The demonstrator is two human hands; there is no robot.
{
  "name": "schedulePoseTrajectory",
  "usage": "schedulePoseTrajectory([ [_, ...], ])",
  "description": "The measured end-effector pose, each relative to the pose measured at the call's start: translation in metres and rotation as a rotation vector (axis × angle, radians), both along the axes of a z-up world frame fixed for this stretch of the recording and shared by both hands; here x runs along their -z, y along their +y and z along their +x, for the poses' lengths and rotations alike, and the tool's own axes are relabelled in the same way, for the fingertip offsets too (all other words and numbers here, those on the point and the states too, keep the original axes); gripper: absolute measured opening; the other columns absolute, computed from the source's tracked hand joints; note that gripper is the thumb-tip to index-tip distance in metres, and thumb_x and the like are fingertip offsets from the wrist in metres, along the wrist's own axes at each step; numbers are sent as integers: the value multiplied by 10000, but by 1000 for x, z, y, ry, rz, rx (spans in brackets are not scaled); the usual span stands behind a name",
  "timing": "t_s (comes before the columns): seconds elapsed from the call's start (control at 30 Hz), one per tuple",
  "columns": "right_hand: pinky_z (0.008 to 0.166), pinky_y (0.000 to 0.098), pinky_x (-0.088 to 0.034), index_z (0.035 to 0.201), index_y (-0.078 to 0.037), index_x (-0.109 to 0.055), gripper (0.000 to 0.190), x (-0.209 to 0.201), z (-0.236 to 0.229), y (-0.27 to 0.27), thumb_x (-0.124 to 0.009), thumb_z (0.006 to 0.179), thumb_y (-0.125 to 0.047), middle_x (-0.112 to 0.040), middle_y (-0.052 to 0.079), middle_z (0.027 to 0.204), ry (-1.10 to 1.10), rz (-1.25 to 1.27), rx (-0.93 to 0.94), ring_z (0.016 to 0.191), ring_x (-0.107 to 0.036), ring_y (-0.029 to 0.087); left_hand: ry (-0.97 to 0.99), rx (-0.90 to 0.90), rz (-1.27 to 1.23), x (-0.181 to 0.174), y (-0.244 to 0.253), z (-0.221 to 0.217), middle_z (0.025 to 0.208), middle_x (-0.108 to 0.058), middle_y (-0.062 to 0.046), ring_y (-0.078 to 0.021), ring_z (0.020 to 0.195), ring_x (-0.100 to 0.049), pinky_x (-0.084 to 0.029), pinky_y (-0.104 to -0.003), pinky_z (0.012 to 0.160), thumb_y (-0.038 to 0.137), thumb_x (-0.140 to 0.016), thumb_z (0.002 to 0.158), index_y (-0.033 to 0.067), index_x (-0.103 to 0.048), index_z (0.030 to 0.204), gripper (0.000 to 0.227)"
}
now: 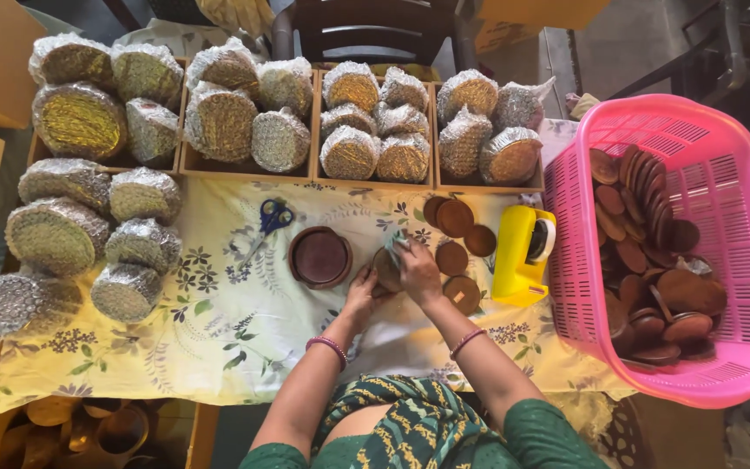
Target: The person wipes brown circular discs with a cloth and stacks them. Then, the person wraps an individual disc in a piece of plastic wrap.
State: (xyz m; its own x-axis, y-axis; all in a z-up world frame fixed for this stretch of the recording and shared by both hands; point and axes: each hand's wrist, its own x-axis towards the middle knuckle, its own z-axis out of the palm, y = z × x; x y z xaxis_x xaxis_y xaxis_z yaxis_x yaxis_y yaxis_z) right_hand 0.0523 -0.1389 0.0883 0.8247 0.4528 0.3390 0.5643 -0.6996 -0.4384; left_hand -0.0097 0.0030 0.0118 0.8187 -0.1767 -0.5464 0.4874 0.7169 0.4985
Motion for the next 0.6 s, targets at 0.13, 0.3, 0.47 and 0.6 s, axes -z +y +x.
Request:
schedulePoseTrajectory([
  [0.13,1067,447,-491,1189,-10,-710,321,8,-17,14,-621,882,-37,-641,183,1336,43,-43,7,1240,-607,363,52,-27,-13,34,-5,0,1171,-663,-64,-216,949,-707,-611,-416,833,355,-476,1048,176,-499,1383,381],
  [0.3,1098,462,-458,1201,18,-714,397,-14,-63,7,-635,816,-41,-629,194,1383,-41,5,-204,1284,-581,375,58,-92,-210,36,-1,-1,1195,-673,-85,-190,1013,-693,-609,-357,838,530,-498,1084,69,-608,1320,529],
  [0.47,1072,442,-499,1105,-57,-754,324,-4,-63,-23,-693,788,-27,-660,149,1311,-28,74,-164,1229,-629,344,5,-29,79,23,-4,0,1224,-642,-24,-167,1034,-647,-572,-387,825,368,-590,1019,208,-524,1419,436],
  [0.6,1001,409,-532,1055,-77,-761,279,4,-47,-37,-722,785,-22,-675,145,1252,72,105,4,1173,-651,339,-57,17,7,18,-2,0,1302,-660,-81,-238,1130,-689,-618,-429,922,350,-564,1029,152,-475,1456,479],
])
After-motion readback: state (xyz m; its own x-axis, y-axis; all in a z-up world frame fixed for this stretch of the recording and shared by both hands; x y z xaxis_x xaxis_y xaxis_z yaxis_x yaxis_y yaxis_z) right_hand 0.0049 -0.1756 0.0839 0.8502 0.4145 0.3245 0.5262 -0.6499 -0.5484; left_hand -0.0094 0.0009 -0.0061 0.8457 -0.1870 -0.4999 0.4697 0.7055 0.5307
